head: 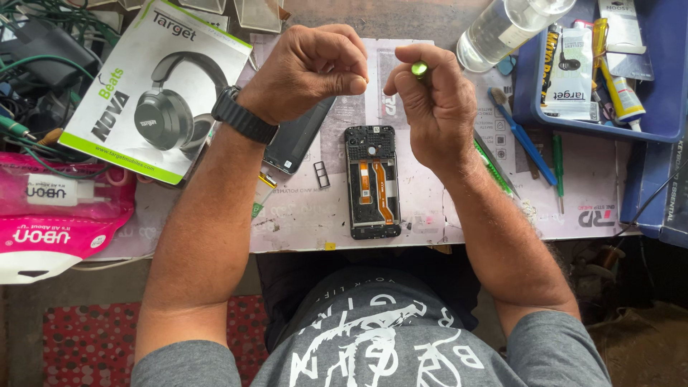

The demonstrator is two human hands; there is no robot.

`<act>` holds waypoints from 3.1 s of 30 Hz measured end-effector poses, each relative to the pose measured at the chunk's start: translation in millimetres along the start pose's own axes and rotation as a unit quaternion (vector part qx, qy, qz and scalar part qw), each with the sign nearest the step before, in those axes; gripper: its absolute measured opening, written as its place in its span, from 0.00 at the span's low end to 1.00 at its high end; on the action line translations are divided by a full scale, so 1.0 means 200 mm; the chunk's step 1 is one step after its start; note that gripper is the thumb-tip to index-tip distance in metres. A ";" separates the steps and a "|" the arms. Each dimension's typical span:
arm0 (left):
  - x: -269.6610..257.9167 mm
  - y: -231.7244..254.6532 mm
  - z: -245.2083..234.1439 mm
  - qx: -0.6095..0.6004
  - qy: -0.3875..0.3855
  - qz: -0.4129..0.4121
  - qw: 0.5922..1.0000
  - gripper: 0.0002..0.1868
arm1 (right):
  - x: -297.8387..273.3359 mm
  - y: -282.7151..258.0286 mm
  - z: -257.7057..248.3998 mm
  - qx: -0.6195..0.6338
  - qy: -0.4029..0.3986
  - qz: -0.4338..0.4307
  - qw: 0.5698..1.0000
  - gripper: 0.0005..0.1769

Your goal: The person uses a green precision screwdriver to repeatedly loosen and tighten small screws on the internal frame of a disassembled smartphone. The person handles the screwdriver and the phone chassis while working at a cluttered workbench.

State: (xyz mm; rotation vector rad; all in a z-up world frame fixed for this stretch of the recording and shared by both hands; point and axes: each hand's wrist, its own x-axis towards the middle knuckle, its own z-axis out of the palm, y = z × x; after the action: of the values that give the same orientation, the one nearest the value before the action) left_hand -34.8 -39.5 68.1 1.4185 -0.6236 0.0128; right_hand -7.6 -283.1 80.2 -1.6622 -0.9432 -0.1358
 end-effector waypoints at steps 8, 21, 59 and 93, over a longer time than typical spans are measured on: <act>0.00 0.00 0.03 0.058 0.019 -0.002 0.998 0.02 | 0.01 0.03 -0.12 0.032 0.075 -0.067 0.994 0.11; 0.00 -0.01 0.02 0.127 0.024 0.003 0.992 0.07 | 0.00 0.02 -0.14 0.106 0.127 -0.088 0.982 0.16; 0.00 -0.02 0.02 0.124 0.029 0.018 0.992 0.07 | -0.02 0.01 -0.12 0.096 0.151 -0.080 0.981 0.16; 0.01 -0.03 0.04 0.118 0.050 -0.033 0.991 0.13 | -0.01 0.01 -0.08 0.096 0.119 -0.046 0.987 0.22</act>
State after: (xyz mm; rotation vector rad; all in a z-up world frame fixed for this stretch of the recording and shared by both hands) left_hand -33.5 -49.1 63.5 1.6564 -0.5050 0.1075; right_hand -0.5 -297.9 82.5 -1.3914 -0.8228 -0.2906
